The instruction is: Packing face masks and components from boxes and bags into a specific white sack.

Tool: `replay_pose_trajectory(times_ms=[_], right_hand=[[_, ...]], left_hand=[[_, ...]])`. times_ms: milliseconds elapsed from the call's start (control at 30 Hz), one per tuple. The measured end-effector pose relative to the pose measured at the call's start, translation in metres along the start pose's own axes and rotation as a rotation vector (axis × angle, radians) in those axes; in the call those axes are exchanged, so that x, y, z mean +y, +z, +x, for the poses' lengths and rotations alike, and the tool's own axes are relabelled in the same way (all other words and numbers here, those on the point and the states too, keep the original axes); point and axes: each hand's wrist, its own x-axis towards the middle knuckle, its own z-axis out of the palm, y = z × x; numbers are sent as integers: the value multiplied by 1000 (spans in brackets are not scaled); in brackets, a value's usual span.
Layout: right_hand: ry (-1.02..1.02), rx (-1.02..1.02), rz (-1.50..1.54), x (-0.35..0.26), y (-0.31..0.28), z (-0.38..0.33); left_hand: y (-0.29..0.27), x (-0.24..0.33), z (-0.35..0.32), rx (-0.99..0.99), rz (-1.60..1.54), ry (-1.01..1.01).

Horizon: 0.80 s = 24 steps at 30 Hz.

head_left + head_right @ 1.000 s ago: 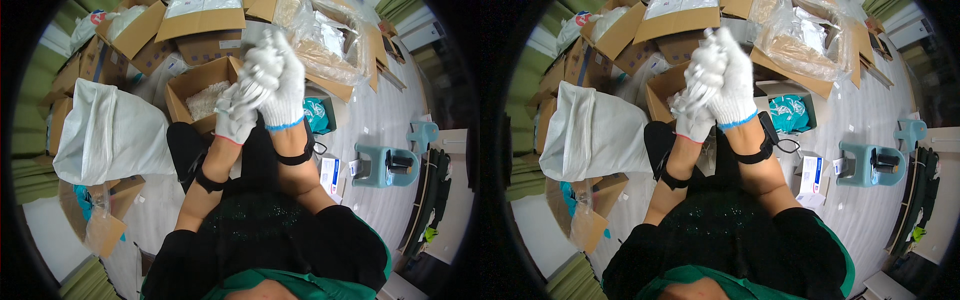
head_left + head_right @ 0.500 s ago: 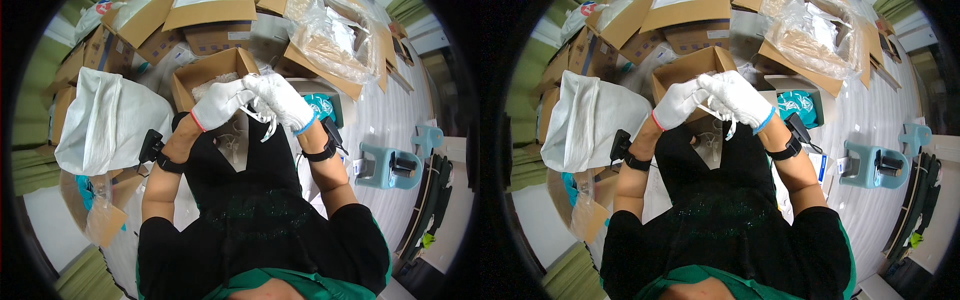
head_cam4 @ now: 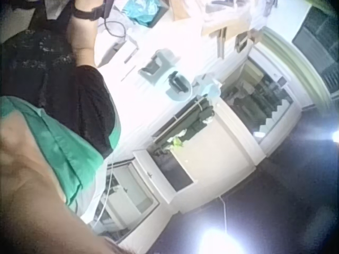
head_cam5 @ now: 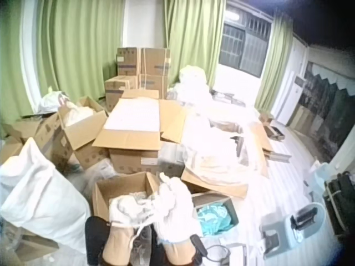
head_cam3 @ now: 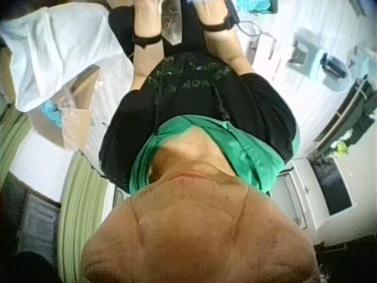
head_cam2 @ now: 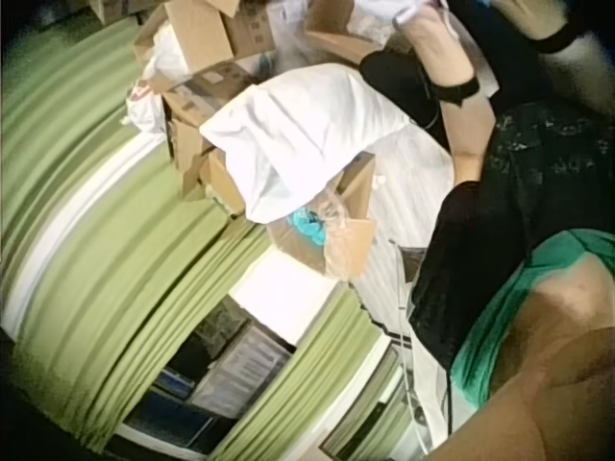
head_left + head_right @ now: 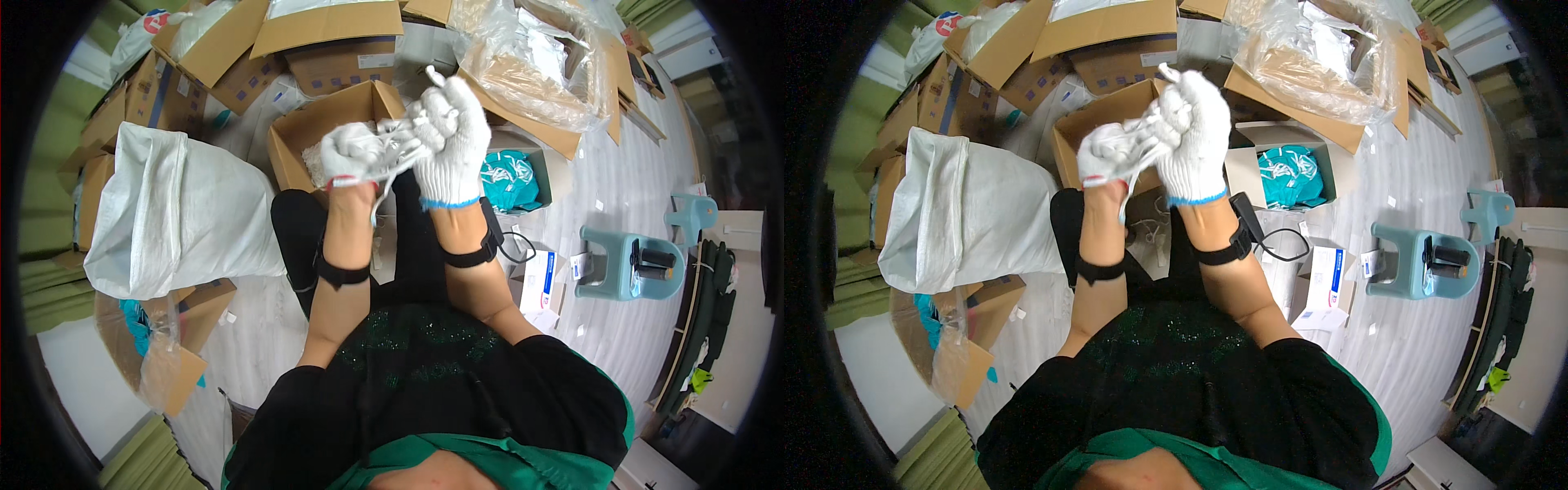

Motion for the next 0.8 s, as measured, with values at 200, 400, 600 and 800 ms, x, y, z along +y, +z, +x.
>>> replay_pose_trajectory(times_ms=[200, 400, 600, 800], right_hand=[[-323, -34, -1299, -3, -10, 20], [-15, 116, -1446, 3, -32, 12], [337, 89, -1437, 0, -53, -2], [564, 75, -1221, -4, -49, -46]], left_hand=[[29, 8, -6, -71, 153, -115], [8, 4, -29, -192, 1512, 380], [32, 7, -45, -383, 2084, 111], [24, 13, -65, -602, 2341, -198]])
